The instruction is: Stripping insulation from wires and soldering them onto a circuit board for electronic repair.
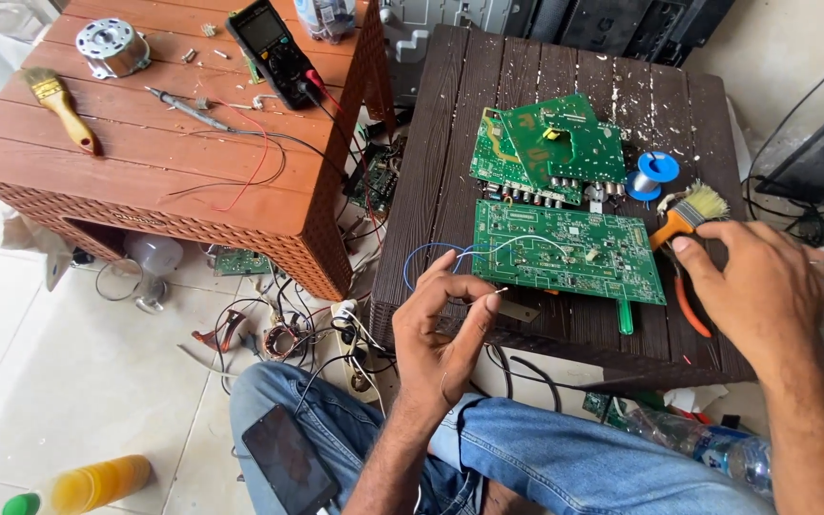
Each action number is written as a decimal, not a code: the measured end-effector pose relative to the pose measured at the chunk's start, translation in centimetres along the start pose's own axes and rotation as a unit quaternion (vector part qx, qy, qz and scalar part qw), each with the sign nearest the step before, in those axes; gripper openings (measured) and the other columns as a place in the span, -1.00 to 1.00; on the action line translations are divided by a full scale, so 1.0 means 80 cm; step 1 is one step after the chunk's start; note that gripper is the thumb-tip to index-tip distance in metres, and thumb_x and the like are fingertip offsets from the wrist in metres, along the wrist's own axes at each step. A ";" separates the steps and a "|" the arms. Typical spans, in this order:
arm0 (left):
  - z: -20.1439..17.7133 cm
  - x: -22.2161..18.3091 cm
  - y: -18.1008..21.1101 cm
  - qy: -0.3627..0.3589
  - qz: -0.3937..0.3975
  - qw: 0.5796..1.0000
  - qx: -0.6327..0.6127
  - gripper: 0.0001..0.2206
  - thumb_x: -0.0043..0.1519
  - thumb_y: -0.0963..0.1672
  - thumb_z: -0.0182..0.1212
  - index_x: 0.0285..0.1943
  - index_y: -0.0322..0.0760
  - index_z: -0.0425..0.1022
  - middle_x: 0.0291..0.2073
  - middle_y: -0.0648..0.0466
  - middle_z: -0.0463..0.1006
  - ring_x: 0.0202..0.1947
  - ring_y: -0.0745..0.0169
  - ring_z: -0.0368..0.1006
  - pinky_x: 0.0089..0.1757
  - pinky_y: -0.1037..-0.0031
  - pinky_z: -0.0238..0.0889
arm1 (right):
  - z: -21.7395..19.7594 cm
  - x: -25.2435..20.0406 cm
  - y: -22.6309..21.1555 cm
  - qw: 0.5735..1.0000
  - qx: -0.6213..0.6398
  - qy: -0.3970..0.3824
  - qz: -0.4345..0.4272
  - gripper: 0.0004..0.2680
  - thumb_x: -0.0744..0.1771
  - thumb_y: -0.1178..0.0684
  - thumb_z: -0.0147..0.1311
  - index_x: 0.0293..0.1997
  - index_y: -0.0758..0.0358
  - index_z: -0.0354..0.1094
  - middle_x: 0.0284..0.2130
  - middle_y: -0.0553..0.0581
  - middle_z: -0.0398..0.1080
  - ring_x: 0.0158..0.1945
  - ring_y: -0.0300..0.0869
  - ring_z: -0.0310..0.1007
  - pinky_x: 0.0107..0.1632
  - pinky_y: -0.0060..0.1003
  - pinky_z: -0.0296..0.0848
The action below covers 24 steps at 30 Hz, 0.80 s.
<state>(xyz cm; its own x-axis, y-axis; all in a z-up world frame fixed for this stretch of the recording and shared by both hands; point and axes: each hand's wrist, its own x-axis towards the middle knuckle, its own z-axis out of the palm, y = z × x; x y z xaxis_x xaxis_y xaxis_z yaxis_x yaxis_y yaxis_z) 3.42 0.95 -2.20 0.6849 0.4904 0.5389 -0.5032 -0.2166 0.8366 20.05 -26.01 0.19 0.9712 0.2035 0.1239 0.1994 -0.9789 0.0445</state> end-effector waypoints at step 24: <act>0.011 0.011 -0.015 0.122 0.047 0.965 0.228 -0.93 0.34 -0.15 0.19 -0.20 -0.21 0.50 -0.36 0.19 0.57 -0.32 0.33 0.46 0.07 0.29 0.33 | -0.026 -0.142 -0.202 0.798 0.406 0.119 -0.429 -0.86 0.38 0.21 0.07 -0.38 0.33 0.28 -0.65 0.06 0.25 -0.65 -0.16 0.27 -0.53 -0.21 0.26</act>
<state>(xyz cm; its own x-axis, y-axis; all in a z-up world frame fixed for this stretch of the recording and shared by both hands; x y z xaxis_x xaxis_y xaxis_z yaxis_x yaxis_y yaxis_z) 5.12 0.93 -2.66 0.4753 0.6219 0.6224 -0.2361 -0.5913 0.7711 5.53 -12.43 0.15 0.3981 0.7089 0.5822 0.8905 -0.1462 -0.4309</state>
